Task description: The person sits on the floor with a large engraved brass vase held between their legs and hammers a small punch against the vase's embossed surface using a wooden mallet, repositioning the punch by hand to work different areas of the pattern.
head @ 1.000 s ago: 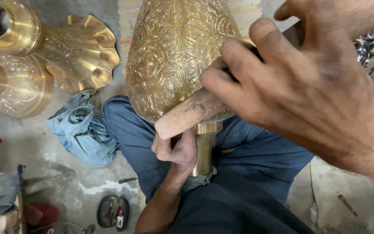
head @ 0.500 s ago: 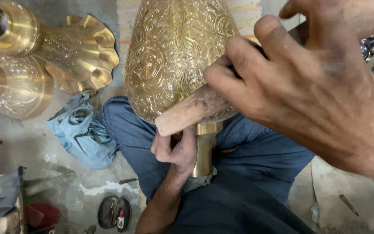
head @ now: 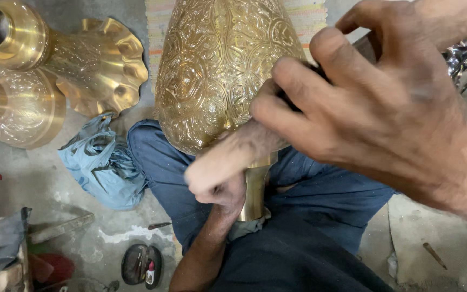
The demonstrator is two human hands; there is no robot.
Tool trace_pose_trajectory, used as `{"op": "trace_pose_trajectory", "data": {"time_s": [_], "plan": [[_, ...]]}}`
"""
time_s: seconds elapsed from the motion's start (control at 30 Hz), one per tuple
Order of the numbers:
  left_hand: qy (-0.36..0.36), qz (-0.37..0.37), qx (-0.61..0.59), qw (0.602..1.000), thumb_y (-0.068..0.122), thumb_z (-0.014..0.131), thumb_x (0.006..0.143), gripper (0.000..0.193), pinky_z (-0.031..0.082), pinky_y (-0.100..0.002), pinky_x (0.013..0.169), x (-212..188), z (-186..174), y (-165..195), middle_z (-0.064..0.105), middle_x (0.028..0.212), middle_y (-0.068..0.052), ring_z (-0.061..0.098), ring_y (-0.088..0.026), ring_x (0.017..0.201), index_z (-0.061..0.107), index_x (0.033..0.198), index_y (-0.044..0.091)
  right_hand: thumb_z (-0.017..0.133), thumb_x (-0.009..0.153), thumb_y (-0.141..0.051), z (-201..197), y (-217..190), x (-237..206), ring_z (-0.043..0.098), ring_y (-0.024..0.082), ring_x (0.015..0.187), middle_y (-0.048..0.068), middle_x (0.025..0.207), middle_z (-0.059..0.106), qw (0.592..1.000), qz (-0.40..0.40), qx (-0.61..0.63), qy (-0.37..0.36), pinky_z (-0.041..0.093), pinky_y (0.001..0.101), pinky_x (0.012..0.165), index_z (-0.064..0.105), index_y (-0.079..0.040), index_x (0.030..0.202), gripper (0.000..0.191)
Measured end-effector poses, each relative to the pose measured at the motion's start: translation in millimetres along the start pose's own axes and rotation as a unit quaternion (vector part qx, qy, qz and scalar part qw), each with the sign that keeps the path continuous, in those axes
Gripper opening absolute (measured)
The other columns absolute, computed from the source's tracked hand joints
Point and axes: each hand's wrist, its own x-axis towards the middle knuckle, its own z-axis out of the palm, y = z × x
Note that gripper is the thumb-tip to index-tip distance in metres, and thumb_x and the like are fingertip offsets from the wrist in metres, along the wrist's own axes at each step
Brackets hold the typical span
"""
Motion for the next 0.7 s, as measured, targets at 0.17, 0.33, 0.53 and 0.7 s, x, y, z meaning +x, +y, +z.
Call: {"op": "trace_pose_trajectory", "data": {"time_s": [0.17, 0.33, 0.53, 0.7], "plan": [[-0.001, -0.001, 0.007, 1.0, 0.001, 0.084, 0.086, 0.027, 0.057, -0.03, 0.073, -0.5, -2.3, 4.0, 0.074, 0.099, -0.008, 0.072, -0.016, 0.085, 0.072, 0.11, 0.001, 0.069, 0.102, -0.031, -5.3, 1.6, 2.9, 0.059, 0.013, 0.094, -0.005, 0.086, 0.054, 0.998, -0.01, -0.007, -0.061, 0.045, 0.0373, 0.1, 0.063, -0.021, 0.096, 0.013], [-0.01, 0.0, 0.005, 1.0, 0.001, 0.084, 0.086, 0.026, 0.057, -0.03, 0.073, 4.3, -2.2, 2.4, 0.074, 0.099, -0.008, 0.073, -0.016, 0.085, 0.072, 0.11, 0.001, 0.071, 0.095, -0.036, -3.5, 6.3, -3.2, 0.061, 0.013, 0.091, -0.007, 0.091, 0.061, 0.999, -0.001, 0.019, -0.029, 0.045, 0.0352, 0.096, 0.067, -0.026, 0.099, 0.011], [-0.009, 0.005, 0.004, 1.0, 0.002, 0.083, 0.087, 0.026, 0.057, -0.03, 0.073, 4.3, -1.5, 4.2, 0.074, 0.099, -0.008, 0.073, -0.017, 0.085, 0.073, 0.11, 0.001, 0.072, 0.098, -0.028, -0.1, 2.4, -3.2, 0.062, 0.014, 0.095, -0.005, 0.091, 0.057, 0.999, 0.017, 0.024, -0.043, 0.046, 0.0379, 0.098, 0.064, -0.021, 0.097, 0.011], [-0.01, 0.003, 0.003, 1.0, 0.002, 0.083, 0.087, 0.025, 0.058, -0.03, 0.073, 5.0, -2.9, 5.9, 0.074, 0.099, -0.008, 0.073, -0.017, 0.085, 0.073, 0.11, 0.001, 0.073, 0.096, -0.025, -3.1, 4.2, 1.3, 0.062, 0.016, 0.096, -0.003, 0.098, 0.062, 0.992, 0.043, 0.119, -0.008, 0.045, 0.0361, 0.092, 0.067, -0.019, 0.102, 0.01]]}}
